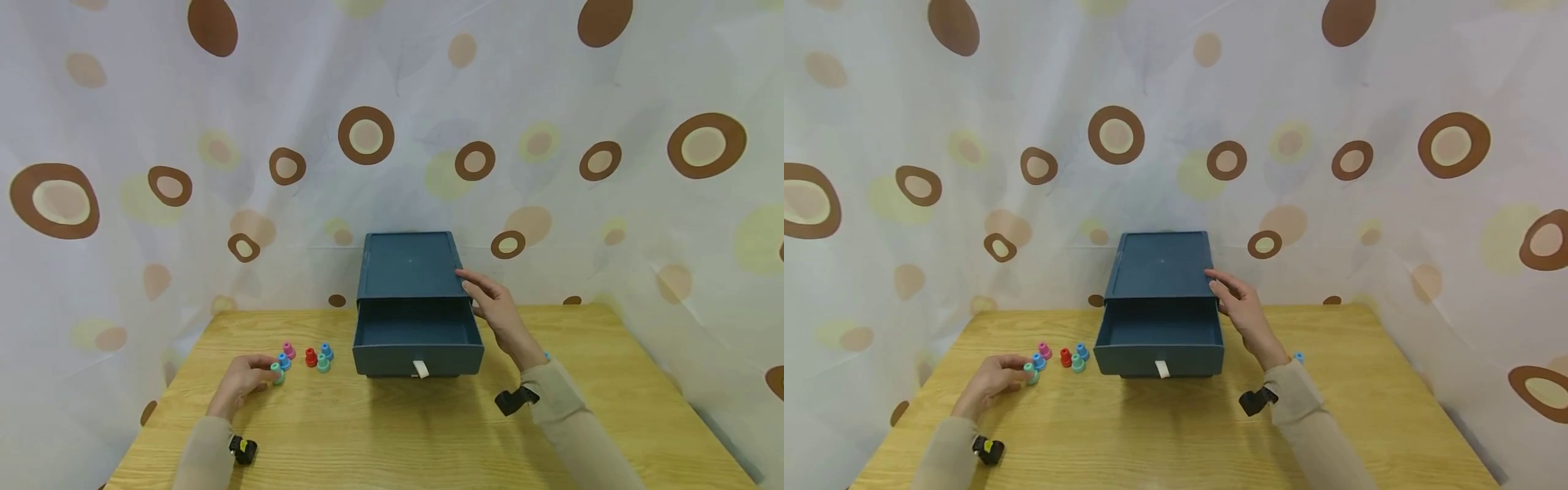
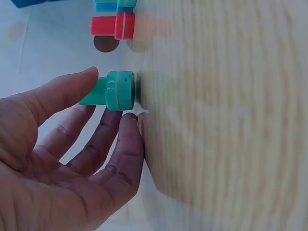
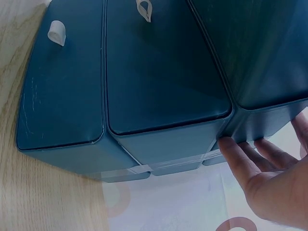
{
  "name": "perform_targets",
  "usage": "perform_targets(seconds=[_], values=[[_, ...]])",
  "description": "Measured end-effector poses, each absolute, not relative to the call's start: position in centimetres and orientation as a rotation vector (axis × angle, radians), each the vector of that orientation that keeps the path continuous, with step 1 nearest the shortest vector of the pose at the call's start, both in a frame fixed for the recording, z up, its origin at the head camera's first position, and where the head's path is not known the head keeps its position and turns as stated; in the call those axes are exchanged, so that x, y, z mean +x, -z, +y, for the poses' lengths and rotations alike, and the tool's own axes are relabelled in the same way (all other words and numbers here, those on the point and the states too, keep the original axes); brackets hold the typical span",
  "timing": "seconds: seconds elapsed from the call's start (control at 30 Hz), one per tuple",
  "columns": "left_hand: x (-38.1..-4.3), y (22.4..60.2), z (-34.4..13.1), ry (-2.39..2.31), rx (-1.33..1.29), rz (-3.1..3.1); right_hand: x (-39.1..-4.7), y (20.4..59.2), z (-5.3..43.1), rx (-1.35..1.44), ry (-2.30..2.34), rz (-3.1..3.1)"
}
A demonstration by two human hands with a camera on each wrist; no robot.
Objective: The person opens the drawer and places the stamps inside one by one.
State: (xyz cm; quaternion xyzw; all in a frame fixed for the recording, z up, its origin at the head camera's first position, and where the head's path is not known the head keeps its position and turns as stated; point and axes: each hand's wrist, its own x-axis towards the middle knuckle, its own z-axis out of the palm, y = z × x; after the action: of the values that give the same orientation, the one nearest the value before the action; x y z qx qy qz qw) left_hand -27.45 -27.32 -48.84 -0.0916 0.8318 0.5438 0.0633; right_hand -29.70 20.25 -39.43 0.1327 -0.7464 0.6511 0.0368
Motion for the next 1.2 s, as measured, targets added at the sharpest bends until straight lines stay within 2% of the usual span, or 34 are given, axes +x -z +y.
perform_targets(seconds=[0.57, 1.2], values=[[-27.1, 47.0, -27.9, -1.646, -0.214, 2.544, -29.8, 39.5, 20.1, 0.405, -1.996, -2.293], [-27.1, 45.2, -25.2, -1.740, -0.156, 2.565, -29.5, 39.4, 20.2, 0.400, -1.980, -2.302]])
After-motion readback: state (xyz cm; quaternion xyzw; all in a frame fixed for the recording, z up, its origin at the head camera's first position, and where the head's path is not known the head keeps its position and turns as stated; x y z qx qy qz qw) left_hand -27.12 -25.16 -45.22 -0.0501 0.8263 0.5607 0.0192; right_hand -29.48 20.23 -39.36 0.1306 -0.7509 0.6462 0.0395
